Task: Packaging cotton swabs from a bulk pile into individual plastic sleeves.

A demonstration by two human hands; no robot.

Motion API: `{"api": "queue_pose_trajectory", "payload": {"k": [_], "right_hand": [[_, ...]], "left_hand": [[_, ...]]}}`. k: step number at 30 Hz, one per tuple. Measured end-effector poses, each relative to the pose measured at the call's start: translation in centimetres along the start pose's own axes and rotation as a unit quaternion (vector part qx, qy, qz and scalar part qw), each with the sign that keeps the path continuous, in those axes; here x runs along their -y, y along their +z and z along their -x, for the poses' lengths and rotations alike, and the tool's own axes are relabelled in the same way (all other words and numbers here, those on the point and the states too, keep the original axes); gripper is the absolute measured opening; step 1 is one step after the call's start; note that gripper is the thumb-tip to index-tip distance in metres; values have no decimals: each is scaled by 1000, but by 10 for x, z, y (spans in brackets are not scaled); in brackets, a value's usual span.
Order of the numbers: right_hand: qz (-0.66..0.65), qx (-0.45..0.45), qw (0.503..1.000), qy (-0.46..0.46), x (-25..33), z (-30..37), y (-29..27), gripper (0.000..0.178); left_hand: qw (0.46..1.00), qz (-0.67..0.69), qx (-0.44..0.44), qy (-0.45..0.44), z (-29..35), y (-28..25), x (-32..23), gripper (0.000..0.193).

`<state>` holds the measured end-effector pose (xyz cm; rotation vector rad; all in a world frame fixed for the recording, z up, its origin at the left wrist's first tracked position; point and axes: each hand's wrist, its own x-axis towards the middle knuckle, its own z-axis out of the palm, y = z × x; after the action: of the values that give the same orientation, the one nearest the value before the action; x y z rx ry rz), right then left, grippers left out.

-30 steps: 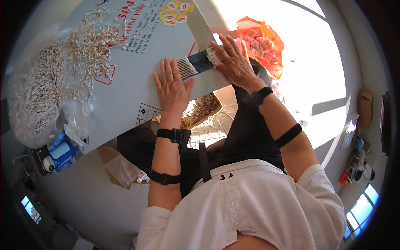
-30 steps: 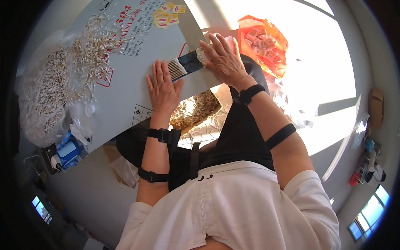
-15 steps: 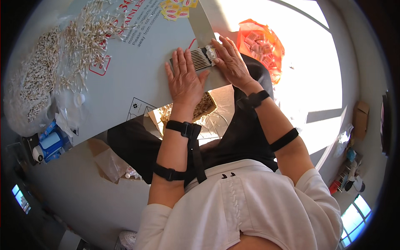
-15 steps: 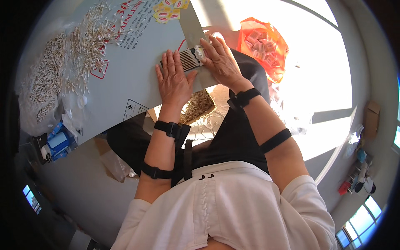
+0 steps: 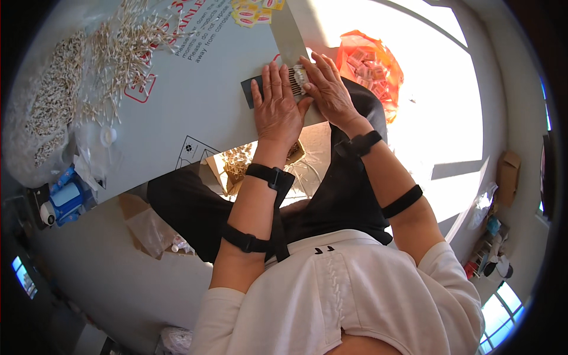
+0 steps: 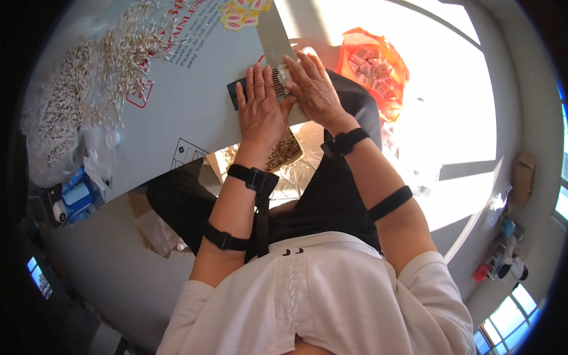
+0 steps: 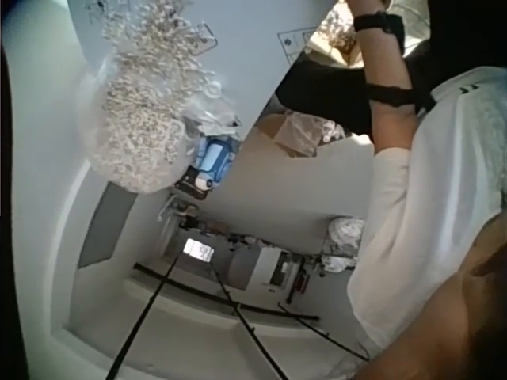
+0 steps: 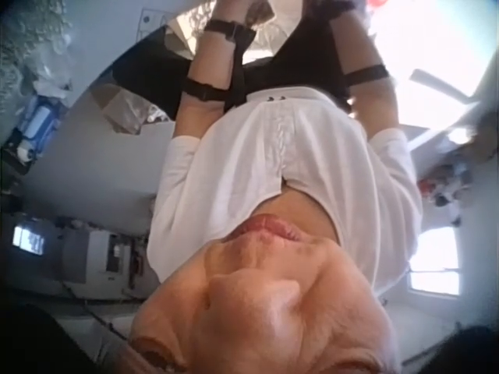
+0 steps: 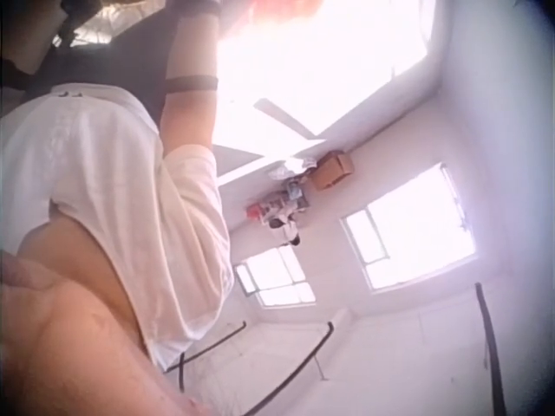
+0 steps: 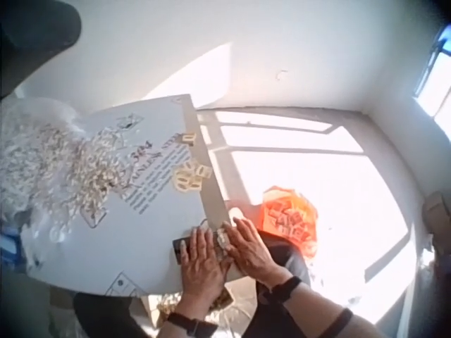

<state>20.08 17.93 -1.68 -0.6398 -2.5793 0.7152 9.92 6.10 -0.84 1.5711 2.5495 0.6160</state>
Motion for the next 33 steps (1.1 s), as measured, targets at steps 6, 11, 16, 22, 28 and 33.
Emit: {"api": "queue_pose_trajectory", "payload": {"k": [6, 11, 16, 22, 28, 33], "right_hand": [[-470, -234, 799, 293, 11, -4, -13, 51], [-832, -238, 407, 293, -6, -11, 13, 38], [-766, -294, 492, 291, 2, -12, 21, 31], [-756, -298, 492, 313, 9, -16, 21, 30], [-805, -272, 426, 312, 12, -16, 11, 46], [-831, -305, 379, 270, 11, -2, 15, 69]], "left_hand": [[924, 344, -165, -36, -5, -4, 15, 64], [844, 507, -150, -94, -25, 5, 3, 58], [787, 579, -178, -119, -29, 9, -15, 67], [789, 578, -170, -120, -36, 17, -35, 69], [771, 614, -141, -94, -44, 20, -37, 69], [757, 615, -160, -152, -22, 10, -40, 72]]}}
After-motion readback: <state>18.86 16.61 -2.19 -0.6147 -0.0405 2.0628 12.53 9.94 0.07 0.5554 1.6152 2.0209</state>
